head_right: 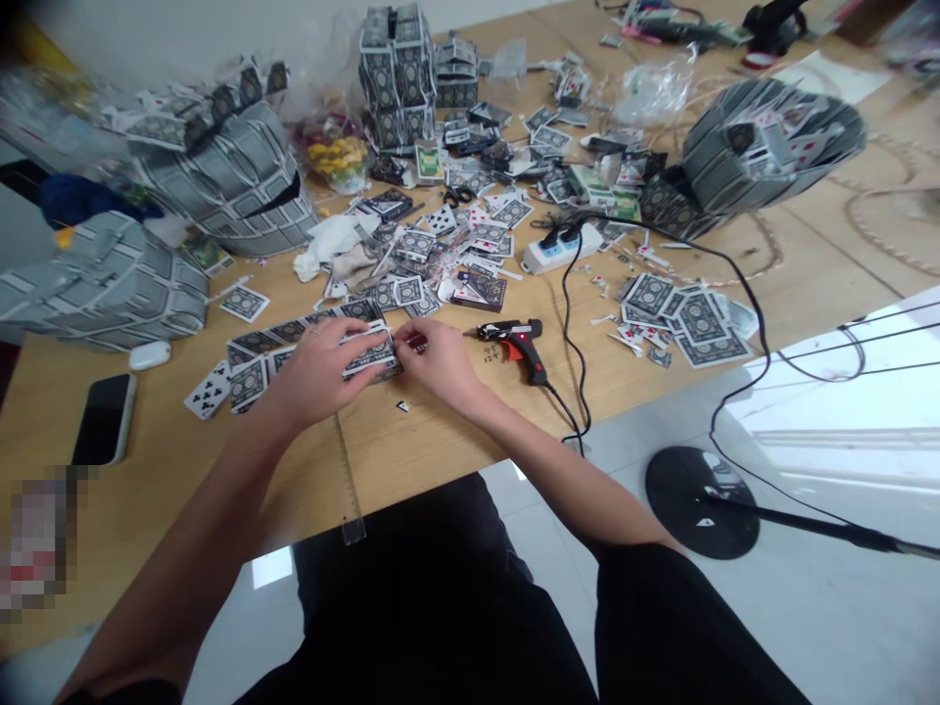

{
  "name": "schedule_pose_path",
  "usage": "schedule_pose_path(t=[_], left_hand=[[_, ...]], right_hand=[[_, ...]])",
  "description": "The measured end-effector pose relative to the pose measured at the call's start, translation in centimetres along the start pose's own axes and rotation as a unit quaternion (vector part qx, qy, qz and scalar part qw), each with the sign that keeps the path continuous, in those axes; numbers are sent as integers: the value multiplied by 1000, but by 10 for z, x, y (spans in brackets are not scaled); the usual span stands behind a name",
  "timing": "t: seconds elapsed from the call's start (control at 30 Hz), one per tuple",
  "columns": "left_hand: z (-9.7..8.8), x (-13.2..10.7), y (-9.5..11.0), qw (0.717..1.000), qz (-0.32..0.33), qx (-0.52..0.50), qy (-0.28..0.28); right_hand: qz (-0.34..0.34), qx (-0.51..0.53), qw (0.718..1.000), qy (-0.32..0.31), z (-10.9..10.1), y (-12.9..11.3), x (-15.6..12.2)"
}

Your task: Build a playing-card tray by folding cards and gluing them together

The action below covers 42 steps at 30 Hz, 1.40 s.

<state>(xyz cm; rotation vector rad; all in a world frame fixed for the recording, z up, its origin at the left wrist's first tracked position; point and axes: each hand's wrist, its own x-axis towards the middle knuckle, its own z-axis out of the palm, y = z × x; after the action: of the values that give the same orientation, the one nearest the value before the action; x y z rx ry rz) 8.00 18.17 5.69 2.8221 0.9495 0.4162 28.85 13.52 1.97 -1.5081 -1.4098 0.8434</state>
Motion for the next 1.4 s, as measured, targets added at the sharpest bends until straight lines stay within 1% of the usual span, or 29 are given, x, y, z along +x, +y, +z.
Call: schedule_pose_path(t=[0.23,0.33,0.43,0.53,0.8,1.03,1.2,1.4], left_hand=[[-2,2,0,1000,7,-4,1],[-2,2,0,1000,5,-14,1],[-1,2,0,1000,5,-16,3],[0,2,-1,1000,5,-20,6],[3,4,0,1000,4,-25,5],[4,2,1,1000,-5,-17,2],[8,0,3,1000,-13,-14,-4],[14,-4,9,998,-24,-50,8]], right_hand=[[-66,-67,996,5,1,-2,-5],[-66,-96,993,4,1,-3,-6],[-66,-101,993,1,1,-3,-6],[-62,-83,995,0,2,-1,-5],[1,17,1000,-21,-2,-2,-3],[20,59,997,-49,-6,-2,0],[22,75,996,-49,-4,5,1],[69,137,985,-75,-1,18,2]])
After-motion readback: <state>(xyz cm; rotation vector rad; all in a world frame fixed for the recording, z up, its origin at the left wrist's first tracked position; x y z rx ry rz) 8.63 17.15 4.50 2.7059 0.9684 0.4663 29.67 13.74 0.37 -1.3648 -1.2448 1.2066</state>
